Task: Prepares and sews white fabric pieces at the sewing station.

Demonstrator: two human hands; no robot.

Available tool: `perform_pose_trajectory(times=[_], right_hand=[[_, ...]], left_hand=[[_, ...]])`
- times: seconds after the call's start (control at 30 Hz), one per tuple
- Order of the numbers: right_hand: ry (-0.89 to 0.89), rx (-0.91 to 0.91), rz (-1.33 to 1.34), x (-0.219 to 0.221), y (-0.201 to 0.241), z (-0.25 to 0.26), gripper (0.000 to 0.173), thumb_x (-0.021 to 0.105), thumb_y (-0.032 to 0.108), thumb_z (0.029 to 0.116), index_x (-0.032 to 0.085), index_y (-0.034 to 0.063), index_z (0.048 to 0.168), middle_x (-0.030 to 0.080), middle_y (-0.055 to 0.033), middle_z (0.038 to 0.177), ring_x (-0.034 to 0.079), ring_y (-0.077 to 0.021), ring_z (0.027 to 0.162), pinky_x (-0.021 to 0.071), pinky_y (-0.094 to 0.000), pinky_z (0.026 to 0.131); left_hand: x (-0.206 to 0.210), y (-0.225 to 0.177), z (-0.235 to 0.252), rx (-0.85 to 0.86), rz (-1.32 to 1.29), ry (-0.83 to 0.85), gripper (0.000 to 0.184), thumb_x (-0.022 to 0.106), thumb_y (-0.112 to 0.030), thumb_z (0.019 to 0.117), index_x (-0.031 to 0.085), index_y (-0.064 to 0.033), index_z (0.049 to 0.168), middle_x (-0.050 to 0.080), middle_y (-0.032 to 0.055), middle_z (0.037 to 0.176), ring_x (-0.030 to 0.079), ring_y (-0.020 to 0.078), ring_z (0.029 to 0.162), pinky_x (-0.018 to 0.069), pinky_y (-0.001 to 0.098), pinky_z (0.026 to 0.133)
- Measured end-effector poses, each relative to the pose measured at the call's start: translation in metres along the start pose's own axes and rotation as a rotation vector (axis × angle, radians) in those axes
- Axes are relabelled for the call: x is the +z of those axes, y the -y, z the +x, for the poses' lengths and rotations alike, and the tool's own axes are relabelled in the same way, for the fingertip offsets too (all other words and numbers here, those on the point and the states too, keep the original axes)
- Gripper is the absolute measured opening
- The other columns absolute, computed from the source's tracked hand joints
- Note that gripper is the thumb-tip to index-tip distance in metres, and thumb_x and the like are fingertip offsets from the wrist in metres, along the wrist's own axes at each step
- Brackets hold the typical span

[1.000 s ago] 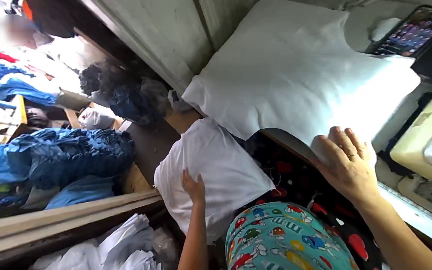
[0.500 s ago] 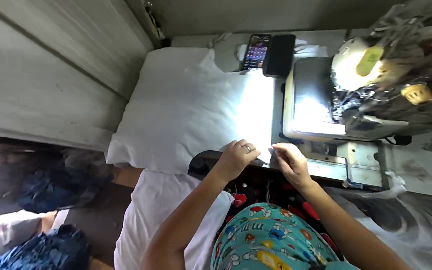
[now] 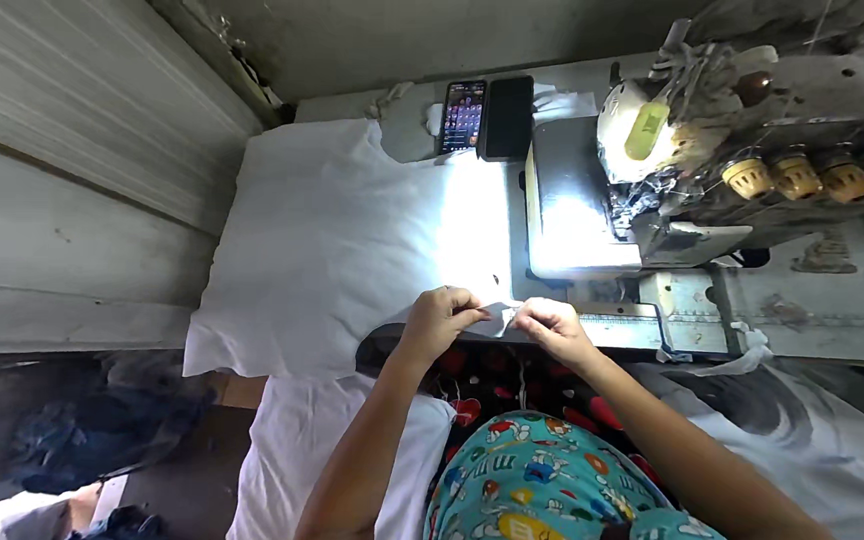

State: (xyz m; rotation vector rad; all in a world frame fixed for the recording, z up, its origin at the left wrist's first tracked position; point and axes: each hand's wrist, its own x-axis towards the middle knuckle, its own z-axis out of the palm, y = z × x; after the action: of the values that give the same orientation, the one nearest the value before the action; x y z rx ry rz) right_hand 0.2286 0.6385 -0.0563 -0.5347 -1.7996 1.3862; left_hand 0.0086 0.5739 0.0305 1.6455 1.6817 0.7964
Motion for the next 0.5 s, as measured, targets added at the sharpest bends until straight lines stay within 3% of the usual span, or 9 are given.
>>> perform_pose_trajectory(times=[0.1,0.23,0.3,0.37,0.43,0.5], right_hand=[[0.031,0.095,0.101,0.01,0.015,0.008,0.029,0.062,0.025,0.0995,0.073,-0.0015,0.099,0.071,-0.0001,0.094,0.062,0.0048,0.078,0.0525,-0.0142,0.07],[-0.042,0.157,0.205,0.026,0.027,0.019,0.022,0.074,0.022,0.0914,0.069,0.0012,0.099,0.069,0.0043,0.087,0.062,0.0027,0.072,0.0534,-0.0166,0.066],[-0.08,0.159,0.224,0.03,0.027,0.023,0.014,0.071,0.015,0.0931,0.069,0.0012,0.095,0.068,0.0041,0.083,0.062,0.0023,0.07,0.0534,-0.0164,0.065],[-0.107,0.166,0.209,0.028,0.026,0.025,0.01,0.068,0.012,0.0951,0.068,0.0033,0.09,0.065,0.0069,0.079,0.059,0.0046,0.067,0.0504,-0.0137,0.063],[-0.105,0.158,0.143,0.023,0.022,0.022,0.013,0.065,0.013,0.0962,0.068,0.0034,0.088,0.063,0.0072,0.078,0.056,0.0065,0.068,0.0484,-0.012,0.063],[-0.098,0.173,0.001,0.018,0.018,0.014,0.018,0.065,0.017,0.0968,0.07,0.0018,0.09,0.065,0.003,0.081,0.058,0.0049,0.072,0.0492,-0.013,0.068]], left_hand=[[0.005,-0.004,0.001,-0.087,-0.004,-0.026,0.021,0.08,-0.025,0.0857,0.074,-0.005,0.084,0.068,0.0001,0.079,0.061,0.006,0.075,0.0503,0.028,0.075],[0.009,-0.009,0.002,-0.117,0.064,-0.031,0.022,0.08,-0.021,0.08,0.069,-0.0021,0.08,0.063,0.0049,0.077,0.06,0.0149,0.075,0.0487,0.0368,0.072],[0.003,-0.012,0.002,-0.121,0.051,0.044,0.022,0.077,-0.023,0.0866,0.071,-0.0023,0.085,0.065,0.0054,0.081,0.061,0.0141,0.078,0.0495,0.0354,0.075],[-0.009,-0.011,0.002,-0.075,-0.012,0.056,0.019,0.071,-0.022,0.094,0.075,-0.0038,0.093,0.071,0.0021,0.084,0.064,0.0054,0.077,0.053,0.026,0.076],[-0.031,-0.003,0.004,-0.035,-0.049,-0.097,0.016,0.066,-0.015,0.0972,0.074,-0.0006,0.096,0.072,0.0032,0.085,0.066,0.0037,0.076,0.0557,0.024,0.075],[-0.068,0.021,0.01,-0.026,0.02,-0.395,0.016,0.064,-0.01,0.0988,0.07,0.0035,0.102,0.072,0.0084,0.091,0.067,0.0084,0.08,0.0563,0.0287,0.076]])
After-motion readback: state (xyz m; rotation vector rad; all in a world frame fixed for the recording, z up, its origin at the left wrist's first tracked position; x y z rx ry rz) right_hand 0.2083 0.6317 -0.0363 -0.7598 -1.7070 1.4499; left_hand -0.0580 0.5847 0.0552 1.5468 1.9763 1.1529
